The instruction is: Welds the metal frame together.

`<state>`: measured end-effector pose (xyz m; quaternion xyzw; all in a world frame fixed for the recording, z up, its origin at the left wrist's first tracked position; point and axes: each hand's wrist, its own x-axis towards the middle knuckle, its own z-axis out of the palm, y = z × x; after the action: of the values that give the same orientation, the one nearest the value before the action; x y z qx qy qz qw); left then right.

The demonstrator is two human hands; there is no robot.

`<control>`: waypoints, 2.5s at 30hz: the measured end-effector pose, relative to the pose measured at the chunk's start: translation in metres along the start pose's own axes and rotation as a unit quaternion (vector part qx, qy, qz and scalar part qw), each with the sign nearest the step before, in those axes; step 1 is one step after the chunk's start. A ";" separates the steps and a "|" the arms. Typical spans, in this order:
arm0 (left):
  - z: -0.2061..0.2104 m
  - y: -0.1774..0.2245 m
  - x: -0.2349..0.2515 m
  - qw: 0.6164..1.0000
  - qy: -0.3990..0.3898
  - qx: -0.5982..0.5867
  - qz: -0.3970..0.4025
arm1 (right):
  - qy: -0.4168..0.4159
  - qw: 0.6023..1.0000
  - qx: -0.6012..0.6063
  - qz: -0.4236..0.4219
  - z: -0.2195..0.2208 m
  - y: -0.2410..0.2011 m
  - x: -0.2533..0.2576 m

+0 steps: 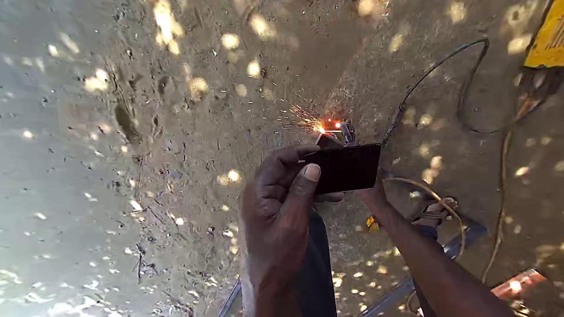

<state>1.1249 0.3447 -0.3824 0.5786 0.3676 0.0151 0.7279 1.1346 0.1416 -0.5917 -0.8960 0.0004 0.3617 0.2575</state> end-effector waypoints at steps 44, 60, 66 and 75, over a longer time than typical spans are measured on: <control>-0.003 0.000 0.007 0.999 0.040 -0.006 0.004 | -0.016 1.000 0.004 -0.015 0.004 -0.004 0.012; 0.001 0.003 0.012 0.948 0.249 -0.201 0.002 | 0.000 1.000 0.008 0.010 0.002 0.000 0.015; 0.000 0.001 0.010 0.971 0.163 -0.175 0.017 | -0.012 1.000 -0.004 0.013 0.000 0.000 0.015; 0.003 -0.001 0.006 0.998 0.006 -0.052 0.018 | -0.023 1.000 0.009 0.005 -0.007 -0.008 0.000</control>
<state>1.1307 0.3452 -0.3862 0.5467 0.3601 0.0511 0.7542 1.1410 0.1451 -0.5839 -0.8851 0.0019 0.3834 0.2638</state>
